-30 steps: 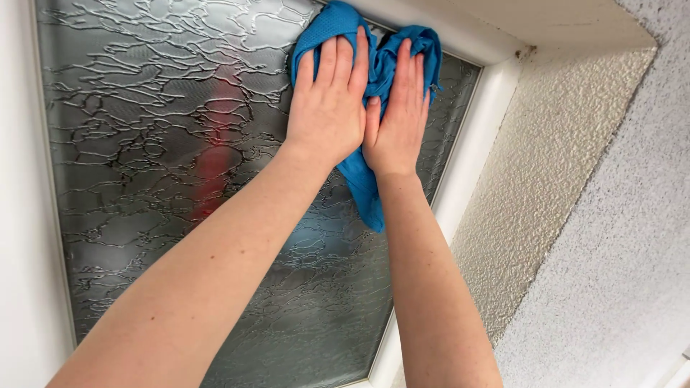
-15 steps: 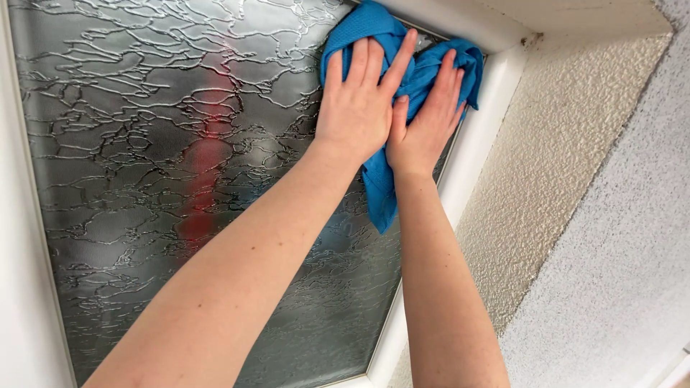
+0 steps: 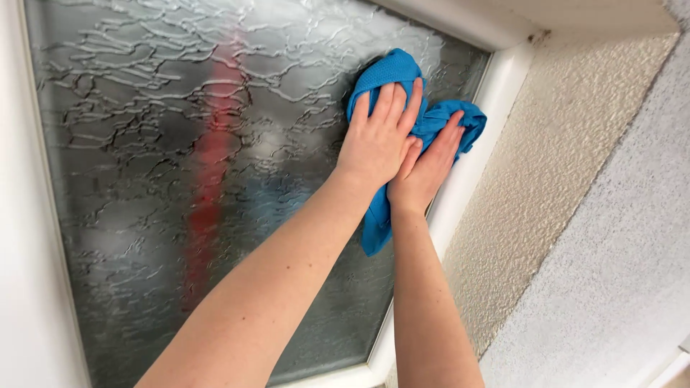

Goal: The person repeatedly wets a blue cloth in a basin of water, wrings it, and wipes a textured glass window. The cloth is rinsed and wrung multiple times, and the same window area is wiped repeatedly throughout the clip.

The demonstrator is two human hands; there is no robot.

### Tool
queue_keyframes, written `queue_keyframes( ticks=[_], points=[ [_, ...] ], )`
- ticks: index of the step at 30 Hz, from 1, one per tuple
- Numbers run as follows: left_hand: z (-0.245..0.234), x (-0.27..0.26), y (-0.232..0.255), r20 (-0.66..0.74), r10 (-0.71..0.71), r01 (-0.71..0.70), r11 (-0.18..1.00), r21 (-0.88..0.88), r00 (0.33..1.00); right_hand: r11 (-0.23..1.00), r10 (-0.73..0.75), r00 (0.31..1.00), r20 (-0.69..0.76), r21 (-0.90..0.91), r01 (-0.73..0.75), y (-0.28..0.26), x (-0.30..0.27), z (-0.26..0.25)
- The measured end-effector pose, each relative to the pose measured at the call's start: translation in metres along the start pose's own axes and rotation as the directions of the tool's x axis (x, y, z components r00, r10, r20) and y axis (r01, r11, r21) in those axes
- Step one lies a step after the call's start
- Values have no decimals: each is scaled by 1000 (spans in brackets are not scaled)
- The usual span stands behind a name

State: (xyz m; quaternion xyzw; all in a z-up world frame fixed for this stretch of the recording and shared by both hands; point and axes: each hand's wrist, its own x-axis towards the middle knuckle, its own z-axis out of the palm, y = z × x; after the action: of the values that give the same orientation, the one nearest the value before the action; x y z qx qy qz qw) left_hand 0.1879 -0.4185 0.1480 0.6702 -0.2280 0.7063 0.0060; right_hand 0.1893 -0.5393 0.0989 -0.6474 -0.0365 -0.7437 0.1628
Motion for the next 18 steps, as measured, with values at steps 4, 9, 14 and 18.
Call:
queue_keyframes(
  ticks=[4, 9, 14, 18],
  points=[
    [0, -17, -1, -73, 78, -87, 988, -126, 994, 992, 127, 991, -41, -3, -127, 4, -32, 8],
    [-22, -26, -14, 110, 70, -75, 996, 46, 991, 944, 328, 944, -23, -30, -329, -37, -45, 12],
    [-34, -40, -44, 90, 75, -81, 995, 61, 993, 912, 407, 913, -21, -51, -408, -75, -56, 17],
    [-43, -46, -84, 71, 116, -122, 990, 77, 991, 915, 385, 922, -28, -119, -386, -115, -55, 28]
  ],
)
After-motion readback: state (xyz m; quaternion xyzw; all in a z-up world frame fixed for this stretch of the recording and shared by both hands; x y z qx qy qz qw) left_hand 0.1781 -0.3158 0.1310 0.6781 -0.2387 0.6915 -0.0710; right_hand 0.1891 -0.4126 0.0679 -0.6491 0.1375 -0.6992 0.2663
